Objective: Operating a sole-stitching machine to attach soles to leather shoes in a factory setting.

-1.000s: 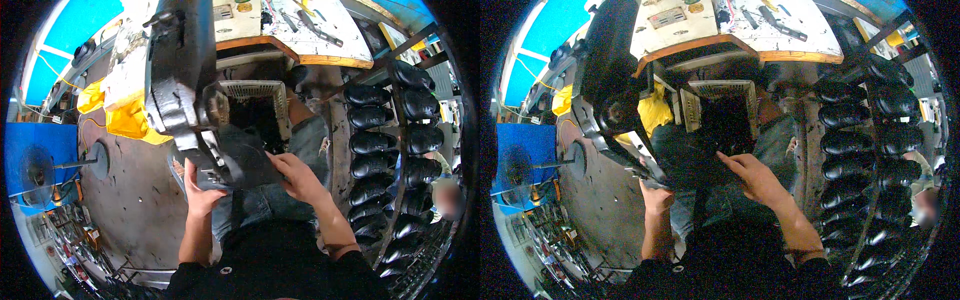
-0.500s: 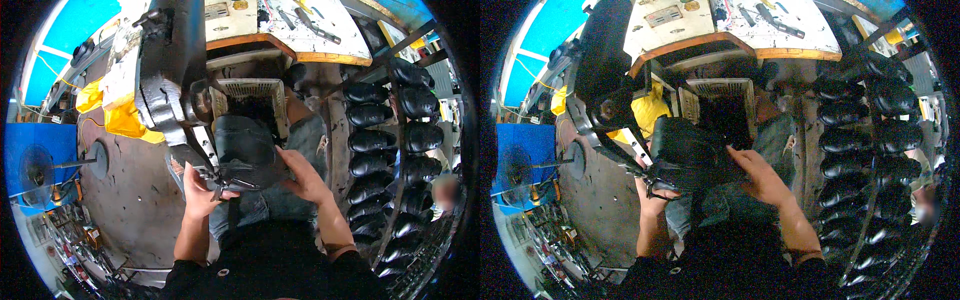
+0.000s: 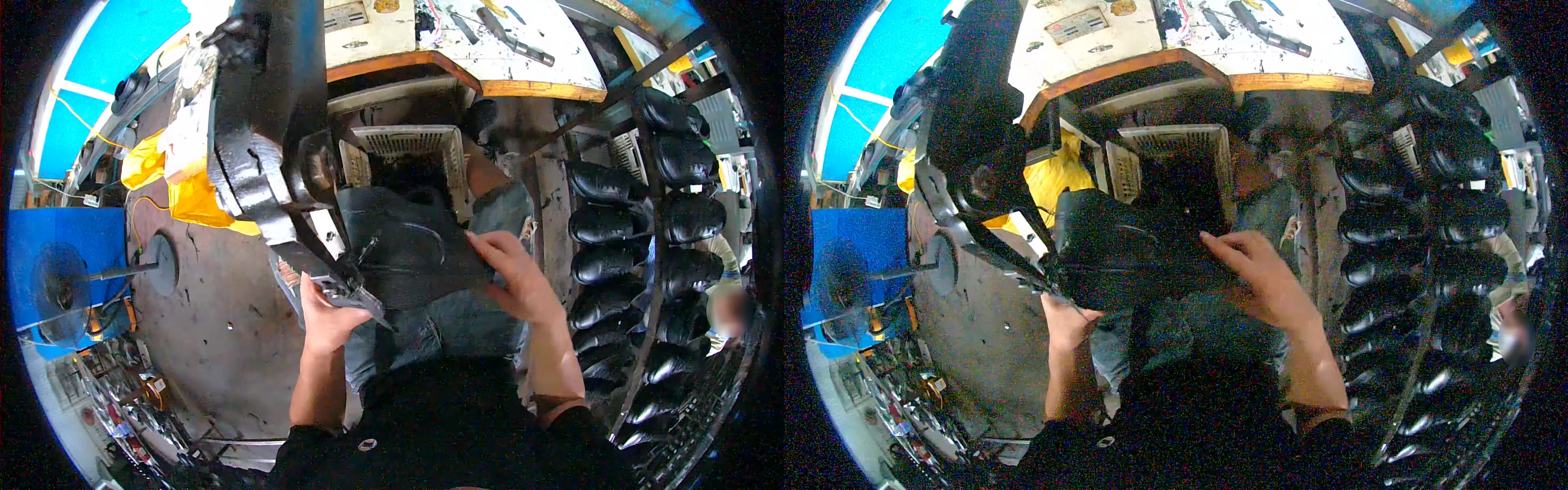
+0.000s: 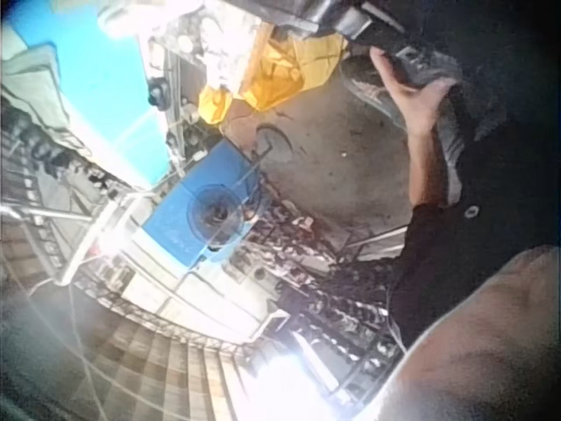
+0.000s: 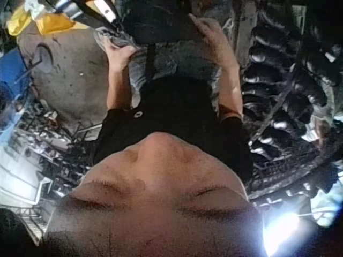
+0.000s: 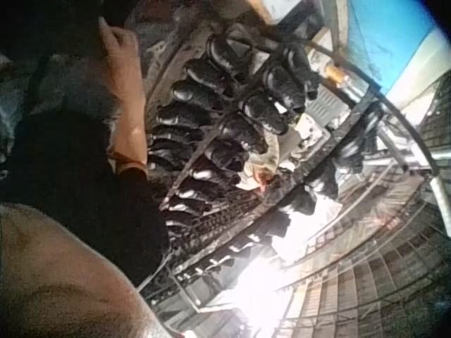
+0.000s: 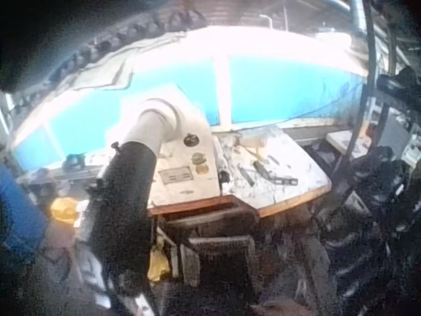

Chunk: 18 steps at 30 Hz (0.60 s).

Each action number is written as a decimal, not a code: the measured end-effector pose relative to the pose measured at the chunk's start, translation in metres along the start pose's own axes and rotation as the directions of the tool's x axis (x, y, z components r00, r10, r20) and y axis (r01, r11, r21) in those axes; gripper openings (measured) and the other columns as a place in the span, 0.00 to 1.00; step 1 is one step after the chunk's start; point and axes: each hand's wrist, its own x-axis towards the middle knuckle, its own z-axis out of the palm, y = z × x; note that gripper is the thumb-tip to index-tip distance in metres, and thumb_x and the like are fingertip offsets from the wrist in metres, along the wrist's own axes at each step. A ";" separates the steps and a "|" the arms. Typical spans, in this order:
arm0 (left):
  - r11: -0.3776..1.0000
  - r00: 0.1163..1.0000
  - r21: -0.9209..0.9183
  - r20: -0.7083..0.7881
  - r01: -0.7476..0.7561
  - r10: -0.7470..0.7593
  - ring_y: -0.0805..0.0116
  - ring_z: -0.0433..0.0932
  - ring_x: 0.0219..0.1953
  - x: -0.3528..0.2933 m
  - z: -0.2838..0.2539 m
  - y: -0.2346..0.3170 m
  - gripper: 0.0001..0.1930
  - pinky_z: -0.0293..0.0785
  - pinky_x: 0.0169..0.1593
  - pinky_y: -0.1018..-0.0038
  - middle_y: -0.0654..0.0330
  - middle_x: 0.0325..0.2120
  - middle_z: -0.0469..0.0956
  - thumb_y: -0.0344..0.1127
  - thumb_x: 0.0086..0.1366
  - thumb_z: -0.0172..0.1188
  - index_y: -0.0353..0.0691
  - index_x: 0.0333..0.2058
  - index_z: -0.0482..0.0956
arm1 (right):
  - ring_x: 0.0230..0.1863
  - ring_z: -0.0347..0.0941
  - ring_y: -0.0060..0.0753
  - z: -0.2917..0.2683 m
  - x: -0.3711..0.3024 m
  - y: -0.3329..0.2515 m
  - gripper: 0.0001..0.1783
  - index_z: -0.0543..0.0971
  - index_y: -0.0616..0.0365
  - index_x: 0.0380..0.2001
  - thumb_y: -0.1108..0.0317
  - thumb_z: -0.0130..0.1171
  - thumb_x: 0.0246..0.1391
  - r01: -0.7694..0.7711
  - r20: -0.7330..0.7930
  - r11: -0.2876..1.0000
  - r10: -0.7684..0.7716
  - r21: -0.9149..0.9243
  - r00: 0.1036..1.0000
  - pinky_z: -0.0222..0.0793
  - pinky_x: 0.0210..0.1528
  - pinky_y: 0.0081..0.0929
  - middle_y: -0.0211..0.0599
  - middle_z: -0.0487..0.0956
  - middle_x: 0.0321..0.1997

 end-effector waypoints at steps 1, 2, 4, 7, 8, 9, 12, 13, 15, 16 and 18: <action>0.998 0.998 -0.032 -0.021 0.051 -0.052 0.63 0.81 0.45 -0.001 -0.001 0.000 0.46 0.82 0.48 0.66 0.54 0.44 0.79 0.19 0.34 0.83 0.35 0.53 0.66 | 0.60 0.69 0.53 -0.004 -0.002 0.000 0.50 0.68 0.57 0.67 0.88 0.66 0.34 -0.003 -0.001 1.000 0.003 0.006 1.000 0.66 0.63 0.37 0.47 0.71 0.59; 0.992 0.996 -0.115 -0.069 0.042 -0.051 0.65 0.81 0.44 -0.004 0.007 0.000 0.44 0.81 0.46 0.67 0.57 0.42 0.79 0.20 0.34 0.84 0.35 0.51 0.67 | 0.59 0.69 0.53 -0.009 -0.005 0.001 0.48 0.69 0.57 0.65 0.86 0.67 0.34 0.027 -0.028 0.999 -0.028 -0.045 0.999 0.66 0.62 0.37 0.46 0.71 0.58; 0.993 0.993 -0.057 -0.060 0.100 -0.103 0.65 0.81 0.43 -0.005 0.005 0.000 0.44 0.81 0.46 0.67 0.57 0.41 0.79 0.20 0.33 0.84 0.35 0.51 0.67 | 0.57 0.70 0.53 -0.031 -0.007 0.003 0.44 0.72 0.58 0.62 0.79 0.69 0.35 0.095 -0.067 0.986 -0.104 -0.135 0.992 0.67 0.60 0.41 0.44 0.74 0.56; 0.969 1.000 0.246 -0.018 0.015 -0.011 0.65 0.81 0.42 -0.006 -0.003 -0.010 0.42 0.81 0.45 0.68 0.57 0.41 0.78 0.18 0.33 0.82 0.37 0.49 0.67 | 0.54 0.71 0.52 -0.062 -0.009 0.002 0.41 0.74 0.56 0.61 0.75 0.68 0.35 0.161 -0.140 0.954 -0.201 -0.253 0.970 0.67 0.58 0.43 0.45 0.77 0.54; 0.967 0.983 0.175 -0.049 0.183 -0.177 0.64 0.81 0.43 -0.006 0.000 -0.009 0.42 0.82 0.45 0.67 0.56 0.42 0.78 0.16 0.33 0.80 0.37 0.49 0.67 | 0.53 0.72 0.51 -0.071 -0.008 0.004 0.41 0.74 0.56 0.60 0.75 0.69 0.35 0.187 -0.177 0.958 -0.227 -0.218 0.958 0.67 0.58 0.43 0.45 0.78 0.52; 0.933 0.938 0.100 -0.058 0.347 -0.343 0.64 0.81 0.43 -0.005 0.007 -0.008 0.42 0.82 0.45 0.65 0.56 0.42 0.77 0.14 0.34 0.79 0.38 0.50 0.67 | 0.52 0.72 0.51 -0.081 -0.007 0.003 0.40 0.75 0.55 0.59 0.74 0.69 0.34 0.207 -0.219 0.961 -0.246 -0.185 0.944 0.67 0.57 0.44 0.45 0.79 0.51; 0.921 0.932 -0.191 -0.067 0.340 -0.357 0.61 0.81 0.43 -0.008 0.020 -0.011 0.40 0.82 0.47 0.61 0.55 0.42 0.77 0.09 0.39 0.72 0.37 0.53 0.67 | 0.50 0.74 0.49 -0.106 0.010 -0.016 0.36 0.80 0.57 0.51 0.54 0.74 0.36 0.302 -0.319 0.940 -0.338 -0.156 0.885 0.68 0.55 0.46 0.41 0.82 0.47; 0.848 0.910 -0.394 -0.063 0.355 -0.411 0.59 0.81 0.43 -0.010 0.023 -0.007 0.39 0.82 0.47 0.59 0.56 0.42 0.78 0.08 0.41 0.70 0.36 0.53 0.68 | 0.49 0.74 0.50 -0.110 0.014 -0.024 0.36 0.80 0.58 0.50 0.52 0.74 0.35 0.330 -0.333 0.929 -0.369 -0.171 0.868 0.68 0.54 0.46 0.42 0.83 0.47; 0.846 0.952 -0.452 0.026 0.282 -0.304 0.58 0.81 0.43 -0.013 0.018 -0.018 0.34 0.82 0.44 0.62 0.56 0.42 0.78 0.11 0.44 0.69 0.35 0.53 0.71 | 0.47 0.75 0.49 -0.120 0.026 -0.047 0.37 0.80 0.59 0.49 0.52 0.75 0.32 0.376 -0.282 0.888 -0.444 -0.266 0.850 0.69 0.52 0.46 0.44 0.83 0.46; 0.861 0.952 -0.423 0.013 0.282 -0.305 0.63 0.79 0.36 -0.014 0.019 -0.015 0.29 0.79 0.37 0.66 0.60 0.36 0.77 0.21 0.46 0.70 0.37 0.50 0.72 | 0.48 0.75 0.50 -0.120 0.029 -0.055 0.38 0.80 0.59 0.50 0.53 0.75 0.32 0.365 -0.255 0.892 -0.431 -0.268 0.866 0.69 0.52 0.46 0.44 0.83 0.47; 0.866 0.967 -0.461 -0.057 0.195 -0.247 0.65 0.79 0.32 -0.015 0.028 -0.010 0.31 0.78 0.35 0.69 0.62 0.32 0.77 0.33 0.50 0.73 0.38 0.52 0.71 | 0.48 0.75 0.50 -0.114 0.030 -0.060 0.38 0.80 0.60 0.50 0.53 0.76 0.33 0.361 -0.220 0.891 -0.424 -0.274 0.878 0.69 0.53 0.46 0.45 0.83 0.48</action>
